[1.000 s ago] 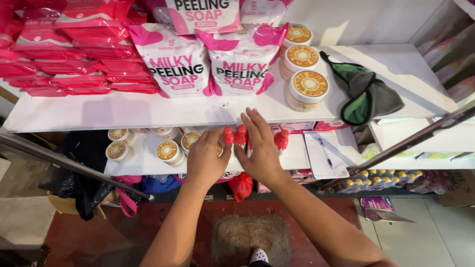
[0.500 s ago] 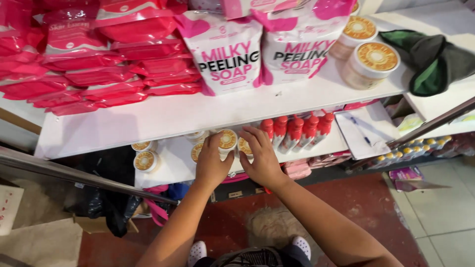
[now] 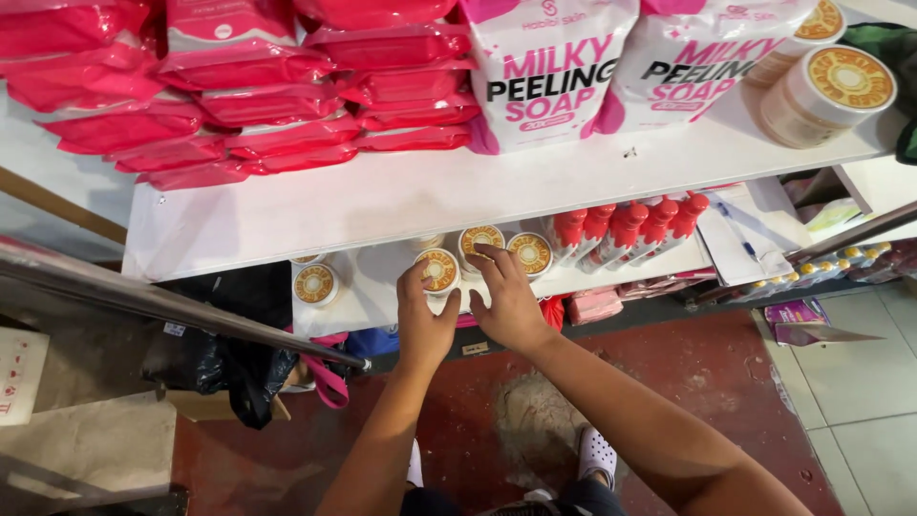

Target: The person wipes the lids of small jars with a dark cloth and places them on a shelf. They repeat this process for several jars, stacking them neatly on the shelf next to bags of peeling soap.

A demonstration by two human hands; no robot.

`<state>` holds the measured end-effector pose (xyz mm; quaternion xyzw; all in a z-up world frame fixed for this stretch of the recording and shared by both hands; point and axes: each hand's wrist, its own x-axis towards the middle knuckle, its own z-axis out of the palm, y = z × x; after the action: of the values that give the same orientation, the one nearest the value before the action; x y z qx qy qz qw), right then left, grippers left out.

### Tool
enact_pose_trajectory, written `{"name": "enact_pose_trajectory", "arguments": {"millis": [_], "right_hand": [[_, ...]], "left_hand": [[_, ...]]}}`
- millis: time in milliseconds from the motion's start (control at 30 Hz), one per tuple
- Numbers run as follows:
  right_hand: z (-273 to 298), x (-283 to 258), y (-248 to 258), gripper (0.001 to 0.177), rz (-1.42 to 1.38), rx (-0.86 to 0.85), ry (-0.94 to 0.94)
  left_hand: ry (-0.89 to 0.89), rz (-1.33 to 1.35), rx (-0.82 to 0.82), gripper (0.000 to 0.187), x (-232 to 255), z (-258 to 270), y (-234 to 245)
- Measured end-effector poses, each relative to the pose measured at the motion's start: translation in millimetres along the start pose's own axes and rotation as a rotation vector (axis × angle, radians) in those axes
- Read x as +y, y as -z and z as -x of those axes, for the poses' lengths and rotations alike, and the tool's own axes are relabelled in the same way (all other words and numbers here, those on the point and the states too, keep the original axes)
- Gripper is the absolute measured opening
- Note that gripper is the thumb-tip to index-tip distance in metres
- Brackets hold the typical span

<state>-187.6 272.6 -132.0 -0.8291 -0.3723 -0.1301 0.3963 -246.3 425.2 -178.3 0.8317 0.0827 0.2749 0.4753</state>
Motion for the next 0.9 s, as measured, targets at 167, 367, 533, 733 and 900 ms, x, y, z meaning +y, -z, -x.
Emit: {"name": "enact_pose_trajectory", "arguments": {"millis": [167,367,533,733,900], "right_hand": [[0,2,-18,0.065,0.033,-0.021,-0.051],[5,2,-42,0.083,0.156,-0.068,-0.118],[15,-5,-49,0.089,0.208,-0.099,-0.159],[20,-2,-70,0.09,0.236,-0.072,-0.176],[13,1,-88,0.085,0.243,-0.021,-0.13]], "left_hand": [[-0.027,0.006,-0.007,0.076,8,9,10],[-0.018,-0.108,-0.059,0.08,-8,16,13],[0.052,-0.08,-0.074,0.081,-23,13,12],[0.027,-0.007,-0.095,0.081,-31,12,11],[0.055,0.003,-0.081,0.066,-49,13,9]]}}
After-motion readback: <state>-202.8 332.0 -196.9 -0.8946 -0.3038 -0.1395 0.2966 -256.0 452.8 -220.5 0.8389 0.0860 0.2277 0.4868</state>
